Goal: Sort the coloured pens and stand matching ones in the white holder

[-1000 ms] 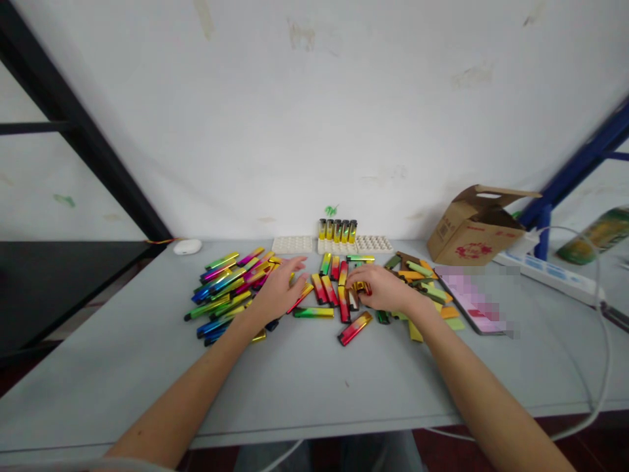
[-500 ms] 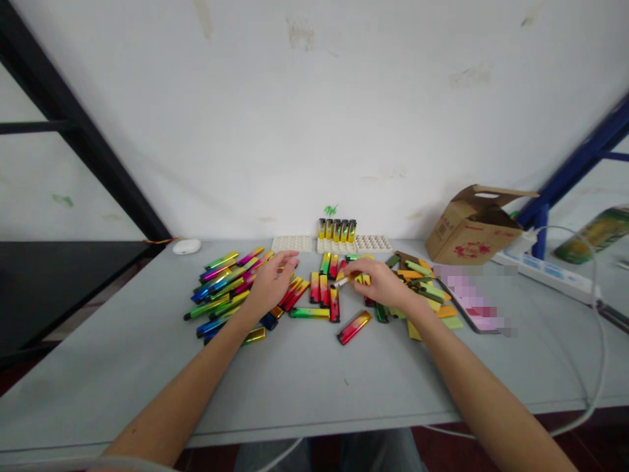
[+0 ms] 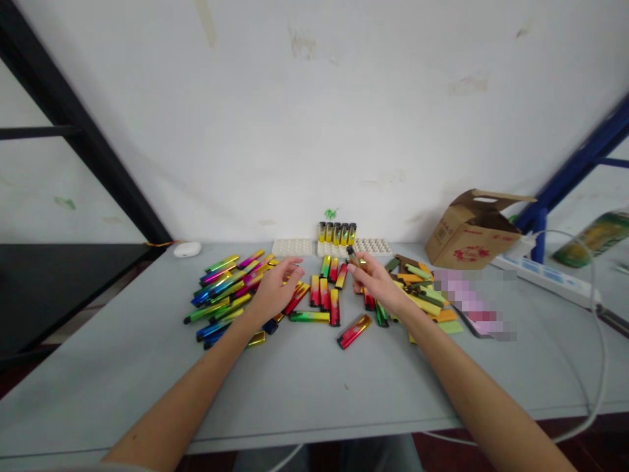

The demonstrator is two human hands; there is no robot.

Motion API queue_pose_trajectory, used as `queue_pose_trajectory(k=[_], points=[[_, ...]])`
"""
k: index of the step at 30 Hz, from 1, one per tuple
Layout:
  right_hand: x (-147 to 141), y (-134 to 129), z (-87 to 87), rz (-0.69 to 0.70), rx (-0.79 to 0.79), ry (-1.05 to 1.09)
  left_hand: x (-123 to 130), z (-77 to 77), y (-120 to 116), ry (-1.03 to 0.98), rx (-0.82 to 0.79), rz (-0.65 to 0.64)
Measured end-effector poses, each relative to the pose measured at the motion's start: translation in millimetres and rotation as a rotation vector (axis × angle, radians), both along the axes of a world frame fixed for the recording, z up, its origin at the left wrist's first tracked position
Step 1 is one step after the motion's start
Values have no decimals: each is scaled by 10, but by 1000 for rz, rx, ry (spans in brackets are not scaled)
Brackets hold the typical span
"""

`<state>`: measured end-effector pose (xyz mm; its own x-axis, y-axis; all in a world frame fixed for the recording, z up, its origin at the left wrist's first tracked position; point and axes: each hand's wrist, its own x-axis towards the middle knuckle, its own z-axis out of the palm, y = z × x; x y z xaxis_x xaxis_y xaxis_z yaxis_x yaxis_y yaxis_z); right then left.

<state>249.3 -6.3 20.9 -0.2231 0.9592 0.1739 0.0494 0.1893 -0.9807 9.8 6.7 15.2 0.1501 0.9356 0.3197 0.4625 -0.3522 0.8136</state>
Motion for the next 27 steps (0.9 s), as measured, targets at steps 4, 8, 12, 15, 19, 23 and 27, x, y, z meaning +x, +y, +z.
queue_pose_trajectory(k=[4,8,12,15,19,23,27], points=[[-8,-9,44,-24,69,-17,5,-9,5,21,-15,-6],[-12,13,26,-45,91,-18,6,-11,9,77,-11,-10],[-38,21,29,76,-150,278,4,-15,10,95,-15,-15],[-36,9,100,153,-390,537,8,-20,10,68,-29,-11],[8,-6,187,212,-545,699,18,-22,12,56,-31,9],[33,8,166,258,-593,719,26,-11,4,92,-18,21],[18,14,128,301,-620,737,24,16,-17,119,5,23]])
